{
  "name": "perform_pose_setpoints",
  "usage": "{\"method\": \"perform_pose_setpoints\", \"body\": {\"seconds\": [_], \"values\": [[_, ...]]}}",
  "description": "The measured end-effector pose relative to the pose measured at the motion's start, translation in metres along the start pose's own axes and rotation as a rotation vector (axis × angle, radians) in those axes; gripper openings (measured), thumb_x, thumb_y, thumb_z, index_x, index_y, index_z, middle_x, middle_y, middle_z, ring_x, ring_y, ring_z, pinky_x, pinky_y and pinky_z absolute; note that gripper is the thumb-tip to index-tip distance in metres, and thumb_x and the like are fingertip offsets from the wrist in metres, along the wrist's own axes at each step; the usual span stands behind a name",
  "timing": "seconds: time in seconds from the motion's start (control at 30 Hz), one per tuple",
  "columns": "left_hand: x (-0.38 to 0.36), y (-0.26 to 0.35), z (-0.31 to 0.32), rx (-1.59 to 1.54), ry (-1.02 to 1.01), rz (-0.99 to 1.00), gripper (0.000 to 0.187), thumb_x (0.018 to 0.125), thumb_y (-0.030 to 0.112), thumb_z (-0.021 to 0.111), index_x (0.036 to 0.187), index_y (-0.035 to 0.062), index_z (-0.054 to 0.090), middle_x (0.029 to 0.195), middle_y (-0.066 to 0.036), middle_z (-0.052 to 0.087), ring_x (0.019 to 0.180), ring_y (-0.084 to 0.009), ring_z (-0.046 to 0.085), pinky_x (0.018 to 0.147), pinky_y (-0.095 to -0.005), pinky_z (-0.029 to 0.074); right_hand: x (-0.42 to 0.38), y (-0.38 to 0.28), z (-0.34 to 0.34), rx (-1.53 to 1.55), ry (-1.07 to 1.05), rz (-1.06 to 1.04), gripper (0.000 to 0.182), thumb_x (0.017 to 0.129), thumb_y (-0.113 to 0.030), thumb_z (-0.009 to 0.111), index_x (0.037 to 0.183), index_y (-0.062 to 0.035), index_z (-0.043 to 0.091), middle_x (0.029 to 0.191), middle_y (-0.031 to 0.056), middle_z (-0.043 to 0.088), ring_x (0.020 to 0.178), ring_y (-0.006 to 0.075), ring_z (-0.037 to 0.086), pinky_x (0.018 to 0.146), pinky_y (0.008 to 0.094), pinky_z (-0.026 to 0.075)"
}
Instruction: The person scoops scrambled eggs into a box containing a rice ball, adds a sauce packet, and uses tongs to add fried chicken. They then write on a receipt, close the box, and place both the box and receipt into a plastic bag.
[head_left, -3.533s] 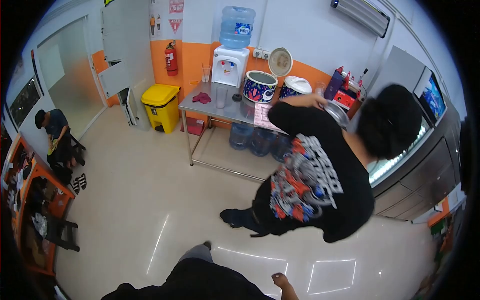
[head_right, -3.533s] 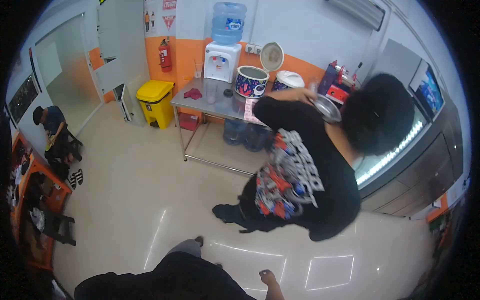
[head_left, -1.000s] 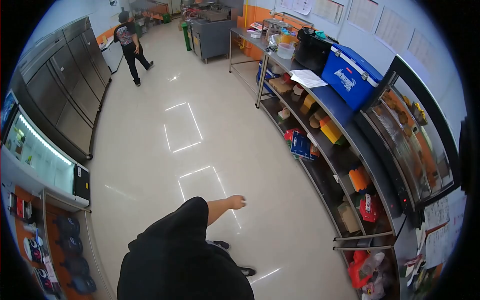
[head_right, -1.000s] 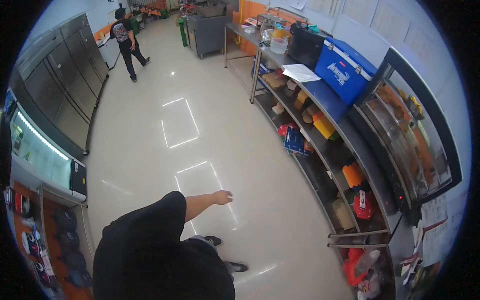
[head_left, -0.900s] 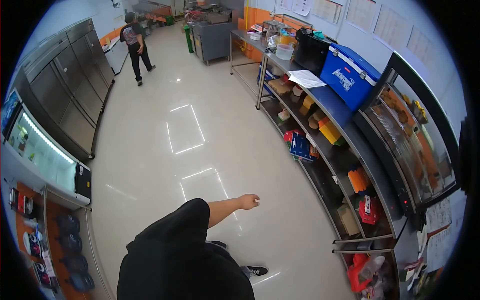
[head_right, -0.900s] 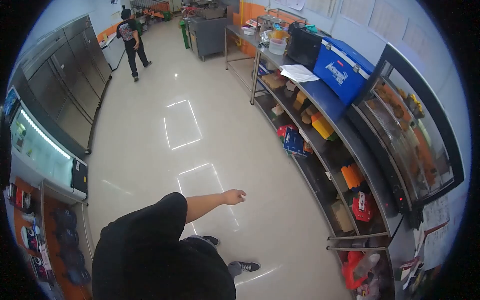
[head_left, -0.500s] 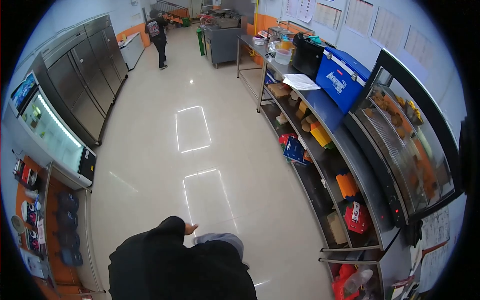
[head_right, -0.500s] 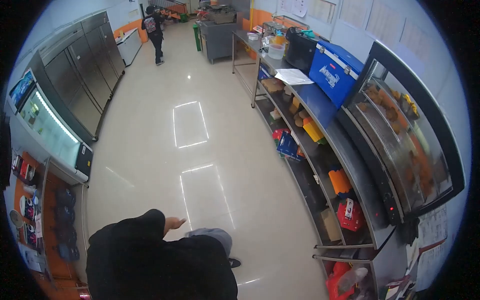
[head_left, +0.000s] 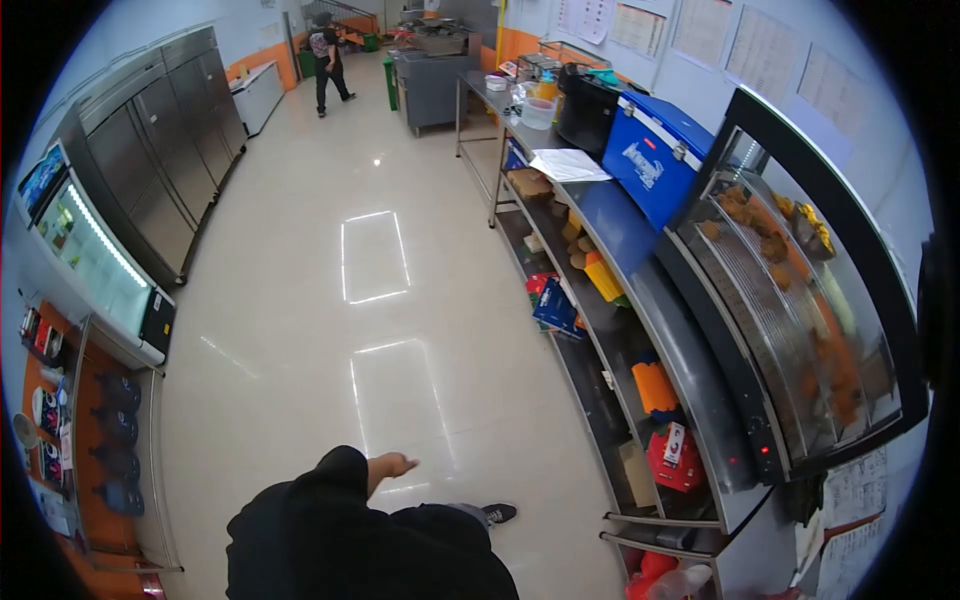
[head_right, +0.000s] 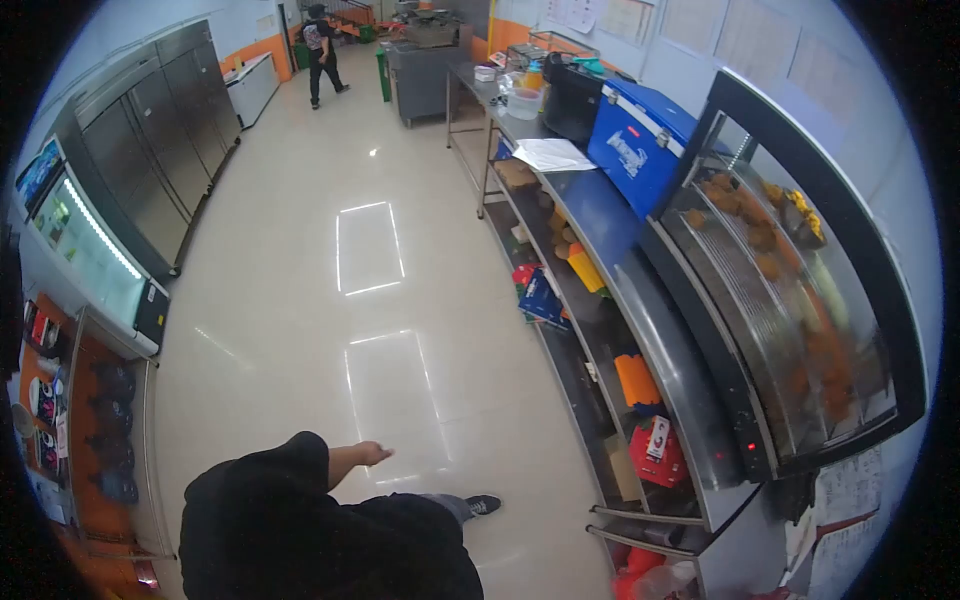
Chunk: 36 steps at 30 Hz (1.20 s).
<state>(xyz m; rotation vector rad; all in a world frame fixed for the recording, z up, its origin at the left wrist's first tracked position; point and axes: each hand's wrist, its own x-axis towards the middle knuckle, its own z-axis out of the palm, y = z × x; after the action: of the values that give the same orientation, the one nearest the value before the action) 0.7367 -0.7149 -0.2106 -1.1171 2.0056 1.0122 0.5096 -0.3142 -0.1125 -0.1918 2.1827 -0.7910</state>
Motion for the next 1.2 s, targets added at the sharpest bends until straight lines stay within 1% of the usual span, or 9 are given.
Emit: {"method": "perform_pose_setpoints", "body": {"seconds": [0.1,0.3,0.53,0.63,0.67,0.83,0.93,1.03,1.2], "values": [[0.019,0.111,-0.008,0.180,0.159,0.385,0.038,0.077,0.025,0.066,0.109,0.0052,0.070,0.111,-0.022,0.068,0.109,-0.0372,0.062,0.097,-0.0426,0.048,0.009,0.001,-0.030,0.013,0.022,0.021,0.043,0.092,-0.041,0.056,0.096,-0.0011,0.068,0.097,0.0218,0.068,0.090,0.0352,0.067,0.078,0.0432,0.053],[0.054,0.257,-0.023,0.191,0.174,0.464,0.052,0.070,0.000,0.056,0.120,0.0079,0.066,0.117,-0.019,0.066,0.111,-0.0361,0.061,0.098,-0.0400,0.049,0.023,0.017,-0.070,0.042,0.074,0.086,0.043,0.092,-0.042,0.055,0.096,-0.0008,0.068,0.096,0.0220,0.068,0.088,0.0355,0.067,0.077,0.0434,0.053],[0.061,0.241,-0.044,0.183,0.011,0.255,0.033,0.075,0.013,0.072,0.108,0.0092,0.072,0.101,-0.013,0.072,0.086,-0.0240,0.071,0.078,-0.0384,0.057,0.014,0.056,-0.093,0.075,0.115,0.187,0.044,0.093,-0.042,0.055,0.096,-0.0004,0.068,0.095,0.0223,0.068,0.086,0.0357,0.067,0.075,0.0435,0.053],[0.070,0.198,-0.040,0.777,-0.108,0.475,0.016,0.087,0.021,0.065,0.092,0.0110,0.075,0.087,-0.006,0.075,0.073,-0.0202,0.072,0.073,-0.0370,0.058,-0.007,0.089,-0.099,0.060,0.125,0.232,0.044,0.093,-0.043,0.055,0.096,-0.0003,0.068,0.094,0.0224,0.068,0.086,0.0358,0.067,0.075,0.0436,0.053],[0.057,0.185,-0.034,-0.076,-0.069,-0.019,0.024,0.089,0.029,0.064,0.088,0.0075,0.075,0.081,-0.006,0.075,0.066,-0.0192,0.071,0.068,-0.0362,0.058,-0.016,0.105,-0.103,0.053,0.124,0.244,0.045,0.093,-0.043,0.055,0.096,-0.0002,0.067,0.094,0.0224,0.068,0.086,0.0359,0.067,0.074,0.0437,0.054],[0.013,0.151,-0.021,-0.010,-0.005,-0.203,0.061,0.093,0.059,0.051,0.075,0.0060,0.074,0.072,-0.014,0.070,0.067,-0.0265,0.068,0.066,-0.0427,0.055,-0.131,0.230,-0.071,0.044,0.245,0.279,0.045,0.094,-0.043,0.055,0.096,0.0000,0.067,0.093,0.0226,0.068,0.084,0.0361,0.067,0.073,0.0438,0.054],[0.019,0.157,-0.009,0.311,-0.066,-0.156,0.093,0.089,0.080,0.021,0.084,0.0067,0.079,0.077,-0.020,0.067,0.068,-0.0356,0.066,0.070,-0.0448,0.054,-0.188,0.308,-0.013,-0.055,0.440,0.222,0.046,0.094,-0.043,0.054,0.096,0.0002,0.067,0.093,0.0227,0.068,0.084,0.0362,0.067,0.073,0.0439,0.054],[-0.008,0.232,0.002,0.116,-0.056,-0.219,0.081,0.091,0.075,0.035,0.096,0.0045,0.074,0.064,-0.007,0.050,0.047,-0.0184,0.045,0.043,-0.0358,0.042,-0.192,0.294,-0.031,0.593,0.337,0.656,0.029,0.087,-0.026,0.066,0.099,0.0008,0.069,0.083,0.0146,0.071,0.068,0.0205,0.069,0.064,0.0346,0.057],[0.016,0.307,0.071,-0.018,-0.050,0.017,0.073,0.095,0.068,0.038,0.113,0.0028,0.066,0.078,-0.013,0.057,0.052,-0.0215,0.054,0.048,-0.0365,0.050,-0.220,0.376,-0.030,0.825,0.456,0.696,0.028,0.088,-0.026,0.066,0.100,-0.0001,0.068,0.077,0.0137,0.070,0.064,0.0207,0.068,0.061,0.0345,0.056]]}}
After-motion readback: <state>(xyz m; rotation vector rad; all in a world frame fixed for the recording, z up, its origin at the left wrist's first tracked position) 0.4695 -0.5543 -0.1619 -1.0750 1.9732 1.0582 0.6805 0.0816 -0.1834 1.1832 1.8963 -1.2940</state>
